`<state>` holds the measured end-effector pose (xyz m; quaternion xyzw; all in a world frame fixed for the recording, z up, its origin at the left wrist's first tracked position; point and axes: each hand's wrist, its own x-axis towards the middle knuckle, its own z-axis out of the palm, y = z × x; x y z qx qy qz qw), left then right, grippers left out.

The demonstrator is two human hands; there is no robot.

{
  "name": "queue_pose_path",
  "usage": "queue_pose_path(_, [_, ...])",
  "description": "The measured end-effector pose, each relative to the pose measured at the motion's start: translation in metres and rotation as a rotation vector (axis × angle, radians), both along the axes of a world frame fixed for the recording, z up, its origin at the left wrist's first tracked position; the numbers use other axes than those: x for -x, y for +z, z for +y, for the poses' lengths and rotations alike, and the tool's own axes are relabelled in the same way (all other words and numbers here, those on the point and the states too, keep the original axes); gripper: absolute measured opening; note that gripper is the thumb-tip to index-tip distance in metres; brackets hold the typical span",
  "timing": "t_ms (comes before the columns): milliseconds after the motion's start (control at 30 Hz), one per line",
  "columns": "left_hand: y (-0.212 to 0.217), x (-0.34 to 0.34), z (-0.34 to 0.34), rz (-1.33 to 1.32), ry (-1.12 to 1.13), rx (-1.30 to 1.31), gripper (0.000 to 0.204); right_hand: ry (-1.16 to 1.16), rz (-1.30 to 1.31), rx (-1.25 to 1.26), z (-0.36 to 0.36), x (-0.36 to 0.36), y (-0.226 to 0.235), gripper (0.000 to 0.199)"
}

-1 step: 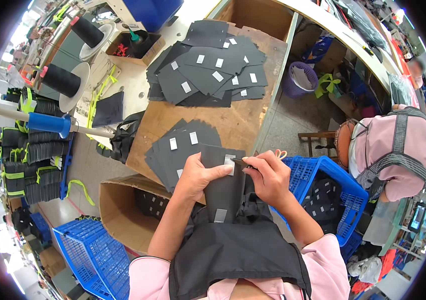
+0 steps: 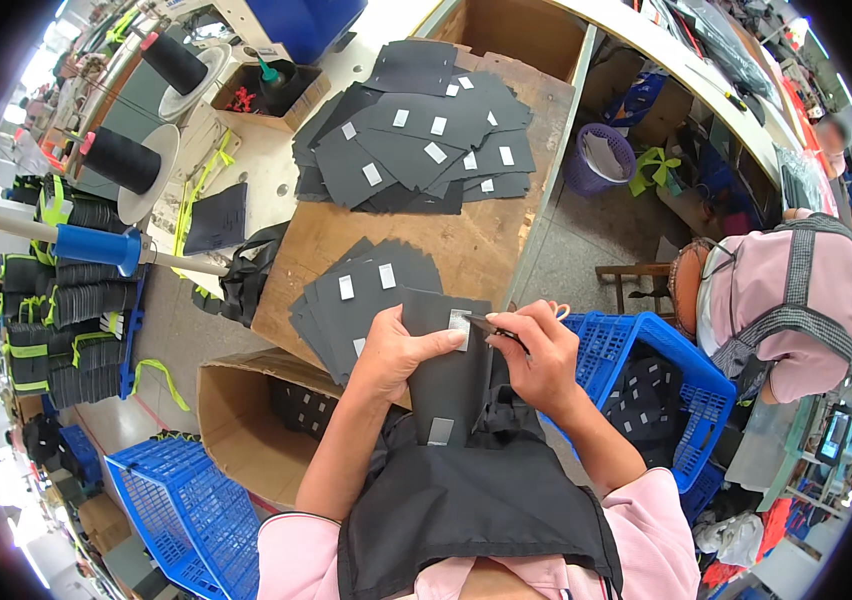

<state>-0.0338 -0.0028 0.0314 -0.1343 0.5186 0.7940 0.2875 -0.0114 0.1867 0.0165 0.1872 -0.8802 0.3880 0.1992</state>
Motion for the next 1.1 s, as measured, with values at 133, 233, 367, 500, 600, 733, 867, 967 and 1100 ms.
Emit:
queue_pose_path(133, [-0.002,-0.002,-0.001,-0.005,0.011,-0.013,0.027,-0.049,-0.170,0.167,0.002,-0.006,0.004,0.026])
queue_pose_path(233, [-0.003,-0.002,-0.001,-0.015,-0.008,-0.003,0.027,0.009,-0.130,0.098,0.003,-0.006,0.008,0.028])
queue_pose_path(367, [-0.001,-0.003,0.001,0.003,-0.050,-0.004,0.026,-0.015,-0.083,0.058,0.002,-0.003,0.003,0.028])
queue_pose_path(500, [-0.017,-0.005,-0.007,0.094,-0.113,-0.026,0.022,-0.084,-0.466,0.353,0.012,0.009,0.008,0.027])
queue_pose_path(600, [-0.027,-0.008,-0.005,0.146,-0.147,0.010,0.021,0.344,-0.945,0.360,0.032,0.038,-0.003,0.021])
queue_pose_path(733, [-0.025,-0.010,0.002,0.121,-0.054,0.046,0.025,0.379,-0.940,0.197,0.038,0.031,0.006,0.021])
queue_pose_path(867, [-0.022,-0.010,0.003,0.063,-0.043,-0.140,0.029,0.077,-1.184,0.575,0.016,0.018,0.007,0.017])
queue_pose_path(967, [-0.029,-0.013,-0.002,0.035,-0.023,-0.035,0.028,-0.049,-0.716,0.401,0.002,-0.001,0.004,0.023])
queue_pose_path(1100, [-0.018,-0.014,0.008,0.032,0.124,0.038,0.024,-0.125,-0.200,0.044,0.010,-0.027,0.000,0.034])
